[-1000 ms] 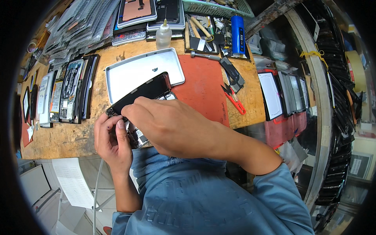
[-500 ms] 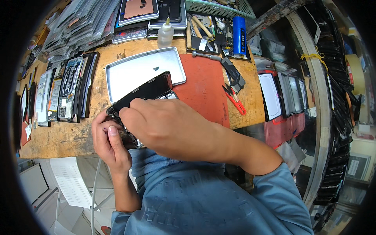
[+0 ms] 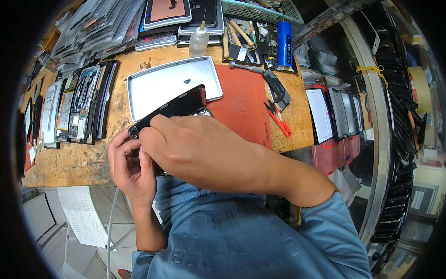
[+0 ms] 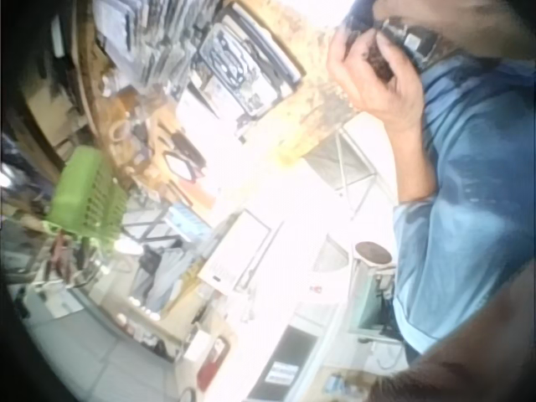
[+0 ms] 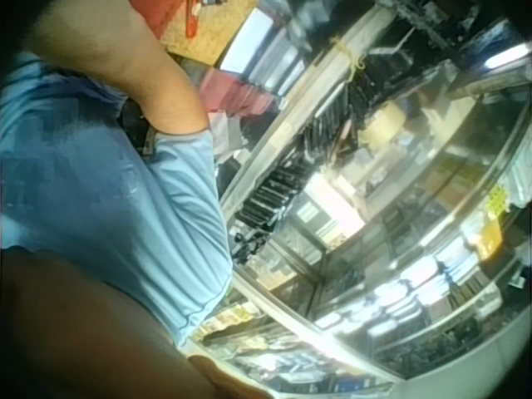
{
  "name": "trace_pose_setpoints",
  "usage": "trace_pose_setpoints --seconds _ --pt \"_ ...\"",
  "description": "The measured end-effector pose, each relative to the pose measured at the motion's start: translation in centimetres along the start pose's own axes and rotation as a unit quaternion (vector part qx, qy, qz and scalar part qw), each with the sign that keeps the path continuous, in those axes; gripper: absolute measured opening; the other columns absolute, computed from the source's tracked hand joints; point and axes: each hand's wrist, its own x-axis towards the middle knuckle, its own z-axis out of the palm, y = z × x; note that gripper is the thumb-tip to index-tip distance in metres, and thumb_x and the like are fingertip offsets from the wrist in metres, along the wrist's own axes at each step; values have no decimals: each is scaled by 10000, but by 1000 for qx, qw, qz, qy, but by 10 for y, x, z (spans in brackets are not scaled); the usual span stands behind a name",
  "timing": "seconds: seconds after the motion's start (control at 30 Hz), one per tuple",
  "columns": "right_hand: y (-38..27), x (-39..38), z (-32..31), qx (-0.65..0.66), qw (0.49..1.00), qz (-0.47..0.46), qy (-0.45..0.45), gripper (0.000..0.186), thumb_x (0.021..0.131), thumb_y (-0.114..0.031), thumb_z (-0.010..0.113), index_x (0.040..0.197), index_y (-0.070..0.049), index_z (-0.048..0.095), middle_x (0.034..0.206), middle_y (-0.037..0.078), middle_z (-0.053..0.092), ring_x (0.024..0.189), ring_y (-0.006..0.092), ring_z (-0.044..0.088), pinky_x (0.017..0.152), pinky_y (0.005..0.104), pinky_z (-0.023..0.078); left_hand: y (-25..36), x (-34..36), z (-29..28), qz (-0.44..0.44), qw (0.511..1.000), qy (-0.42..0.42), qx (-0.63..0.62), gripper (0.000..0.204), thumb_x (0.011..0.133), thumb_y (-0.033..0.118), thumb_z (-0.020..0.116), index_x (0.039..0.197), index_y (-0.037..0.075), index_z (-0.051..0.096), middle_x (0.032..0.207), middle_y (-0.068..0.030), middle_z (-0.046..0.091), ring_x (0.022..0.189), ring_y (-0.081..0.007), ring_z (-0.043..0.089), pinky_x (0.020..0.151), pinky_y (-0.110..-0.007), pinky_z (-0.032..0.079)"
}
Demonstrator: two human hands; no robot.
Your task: The person disassembles a smartphone, removes the back cover, and uses a plastic pry tool to disconnect internal components. They then reconnect the components, reassemble the phone, and test the screen by swiping and tapping.
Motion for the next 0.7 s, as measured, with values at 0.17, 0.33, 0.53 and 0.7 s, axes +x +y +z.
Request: trace_pose_setpoints --seconds 0.17,0.33,0.53,0.7 --pt "-3 1 -6 -83 995 5 -54 259 889 -87 646 1129 8 614 888 115 558 771 267 647 636 378 503 1 1 1 8 1000 -2 -9 83 915 -20 740 983 -29 695 1234 -209 669 1003 -282 665 897 -378 556" --pt "-5 10 -7 14 997 -45 -57 193 866 -65 655 1048 -23 605 925 109 569 852 276 617 726 393 451 -2 0 -1 12 1000 5 -16 66 967 28 706 964 -35 691 1236 -214 669 965 -279 665 879 -380 557" --pt "1 3 10 58 995 -35 68 279 787 46 640 1036 -27 540 989 125 594 854 302 583 748 413 424 1 5 0 39 999 -3 20 102 977 59 703 945 -37 692 1214 -221 672 961 -288 664 859 -378 551" --pt "6 -1 12 37 997 -13 69 315 761 97 614 1032 -10 496 968 146 579 808 326 591 698 410 450 2 6 2 36 999 -3 20 89 951 56 726 948 -29 703 1190 -209 676 958 -294 665 854 -384 548"
